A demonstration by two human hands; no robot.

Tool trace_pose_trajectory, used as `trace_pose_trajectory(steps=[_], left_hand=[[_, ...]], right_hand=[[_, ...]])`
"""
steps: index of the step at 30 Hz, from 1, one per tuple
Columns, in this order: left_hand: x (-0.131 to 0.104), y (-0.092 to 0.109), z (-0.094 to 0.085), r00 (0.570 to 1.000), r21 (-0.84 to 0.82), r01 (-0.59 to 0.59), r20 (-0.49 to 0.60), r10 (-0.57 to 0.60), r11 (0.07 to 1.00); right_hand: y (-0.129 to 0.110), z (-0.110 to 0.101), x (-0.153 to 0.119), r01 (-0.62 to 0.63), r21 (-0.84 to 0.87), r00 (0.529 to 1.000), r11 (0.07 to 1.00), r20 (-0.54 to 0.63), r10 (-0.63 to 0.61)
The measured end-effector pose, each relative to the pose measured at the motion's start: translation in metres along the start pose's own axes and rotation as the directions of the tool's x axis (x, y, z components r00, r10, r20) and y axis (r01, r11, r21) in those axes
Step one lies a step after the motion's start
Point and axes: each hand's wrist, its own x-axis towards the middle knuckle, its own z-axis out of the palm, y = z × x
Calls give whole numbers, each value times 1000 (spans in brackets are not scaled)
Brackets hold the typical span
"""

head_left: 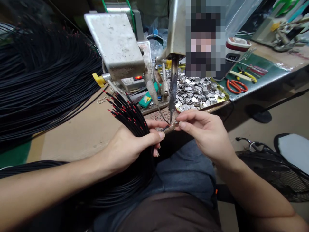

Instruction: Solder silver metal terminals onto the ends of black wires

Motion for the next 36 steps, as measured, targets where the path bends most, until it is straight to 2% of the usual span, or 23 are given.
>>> trace_pose_trajectory(steps=[10,19,32,36], left_hand=[[0,2,1,999,9,-1,-40,1,1000],[0,1,3,999,38,-23,-45,25,999],[1,1,2,999,51,-25,-44,27,998],[0,0,0,998,85,-29,-48,33,996]], right_hand=[[10,9,-3,-69,205,997,976,-24,76],[-3,11,-1,-47,51,997,998,-57,50],[10,11,-4,-128,155,992,980,11,128],[12,11,-5,-111,171,994,979,22,109]])
